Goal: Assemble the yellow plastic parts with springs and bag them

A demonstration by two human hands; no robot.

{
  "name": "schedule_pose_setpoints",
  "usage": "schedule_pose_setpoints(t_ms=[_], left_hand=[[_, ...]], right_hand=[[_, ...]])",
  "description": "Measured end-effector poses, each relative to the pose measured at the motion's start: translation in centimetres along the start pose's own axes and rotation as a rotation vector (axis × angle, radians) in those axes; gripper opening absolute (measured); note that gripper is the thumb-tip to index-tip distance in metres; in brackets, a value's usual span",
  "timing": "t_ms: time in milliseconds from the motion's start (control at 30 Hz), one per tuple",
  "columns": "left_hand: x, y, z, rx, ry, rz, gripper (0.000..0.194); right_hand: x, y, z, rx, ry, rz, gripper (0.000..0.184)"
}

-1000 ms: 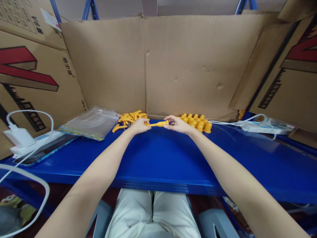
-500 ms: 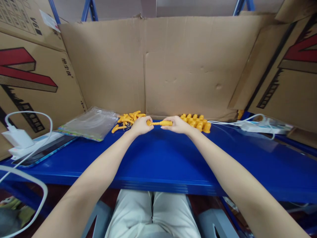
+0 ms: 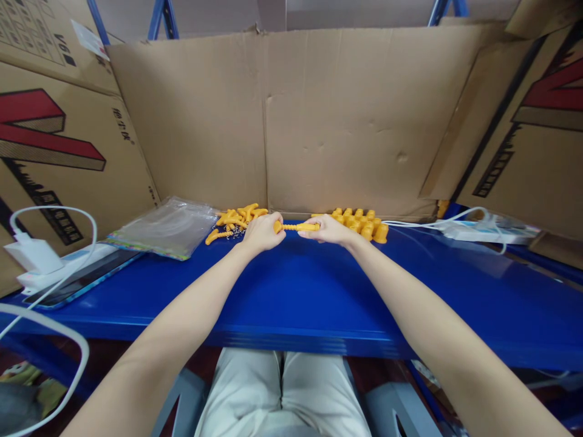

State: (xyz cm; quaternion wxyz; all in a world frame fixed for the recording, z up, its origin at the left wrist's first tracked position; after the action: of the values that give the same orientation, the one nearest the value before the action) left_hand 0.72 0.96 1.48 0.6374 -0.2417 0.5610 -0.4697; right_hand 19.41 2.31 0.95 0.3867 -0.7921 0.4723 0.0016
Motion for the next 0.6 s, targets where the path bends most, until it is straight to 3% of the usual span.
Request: schedule_pose_setpoints(t_ms=[300, 600], left_hand=[[-0.21, 0.16, -0.06, 0.022, -0.010, -0.054, 0.022], [-0.05, 0.01, -0.20, 0.009, -0.007, -0.081, 0.030]], right_hand=[[-0.24, 0.19, 0.59, -0.025, -0.052, 0.018, 0.037], [-0.36, 0.19, 0.77, 0.086, -0.111, 0.025, 0.041]])
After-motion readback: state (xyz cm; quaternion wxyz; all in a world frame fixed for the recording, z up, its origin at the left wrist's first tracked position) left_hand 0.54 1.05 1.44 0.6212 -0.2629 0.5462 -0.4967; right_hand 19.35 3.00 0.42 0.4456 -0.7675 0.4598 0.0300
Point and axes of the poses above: each hand's wrist, its own x-axis away from the middle knuckle, its own y-axis out of the palm, z = x × y, the point moved 3 cm from there along -x, towards the middle knuckle, and after that the axes turned 11 degrees about -y, right-handed, at the moved point
